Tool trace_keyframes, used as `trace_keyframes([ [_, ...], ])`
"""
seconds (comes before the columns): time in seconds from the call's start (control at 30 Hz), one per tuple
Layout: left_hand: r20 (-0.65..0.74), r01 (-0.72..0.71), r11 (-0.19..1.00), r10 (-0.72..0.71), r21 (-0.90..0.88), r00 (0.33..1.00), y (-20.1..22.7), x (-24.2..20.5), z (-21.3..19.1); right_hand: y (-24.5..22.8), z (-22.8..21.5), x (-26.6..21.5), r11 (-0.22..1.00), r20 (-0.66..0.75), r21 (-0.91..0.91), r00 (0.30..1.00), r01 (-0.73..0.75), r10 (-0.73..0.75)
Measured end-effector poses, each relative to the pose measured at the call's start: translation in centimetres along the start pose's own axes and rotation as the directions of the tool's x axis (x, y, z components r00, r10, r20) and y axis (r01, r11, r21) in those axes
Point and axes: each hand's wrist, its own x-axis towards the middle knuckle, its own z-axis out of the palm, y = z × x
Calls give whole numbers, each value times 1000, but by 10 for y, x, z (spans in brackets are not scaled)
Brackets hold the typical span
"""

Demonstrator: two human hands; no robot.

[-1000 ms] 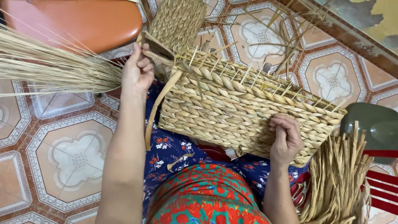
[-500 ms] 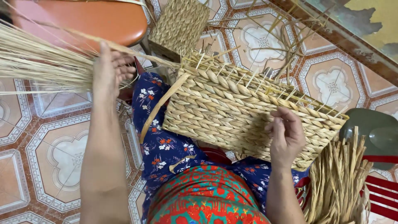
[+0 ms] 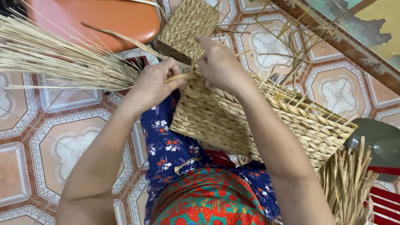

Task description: The person weaves a basket by hand, threading and wrapping dried plant fibers through a frame of vertical sticks. They incorporate new strands into the rim, tucking and pulling the fibers to secure the weave and shape the basket.

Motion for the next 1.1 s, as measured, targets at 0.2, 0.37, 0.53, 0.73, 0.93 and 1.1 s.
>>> trace_keyframes([
  [0.2, -89, -331, 943, 327, -41, 941, -15, 40, -20, -9, -17, 12, 831, 408, 368, 875, -418, 260],
  [0.37, 270, -283, 955, 296, -87, 916, -32, 101, -15, -1, -15, 12, 818, 465, 401, 861, -412, 206],
  [0.53, 433, -161, 981, 193, -109, 881, -46, 127, -3, -6, 23, 13, 954, 306, 153, 930, -257, 201],
  [0.73, 478, 81, 937, 99, -341, 873, -66, 111, 21, -20, 37, 2, 977, 49, -122, 982, -175, 182],
  [0.93, 340, 63, 738, 232, -672, 911, -60, 89, 24, -22, 16, -22, 971, 44, -35, 971, -235, 237],
  [1.1, 12, -53, 387, 163, -920, 986, -104, 128, 42, -34, -48, -75, 970, -65, 26, 968, -243, 244],
])
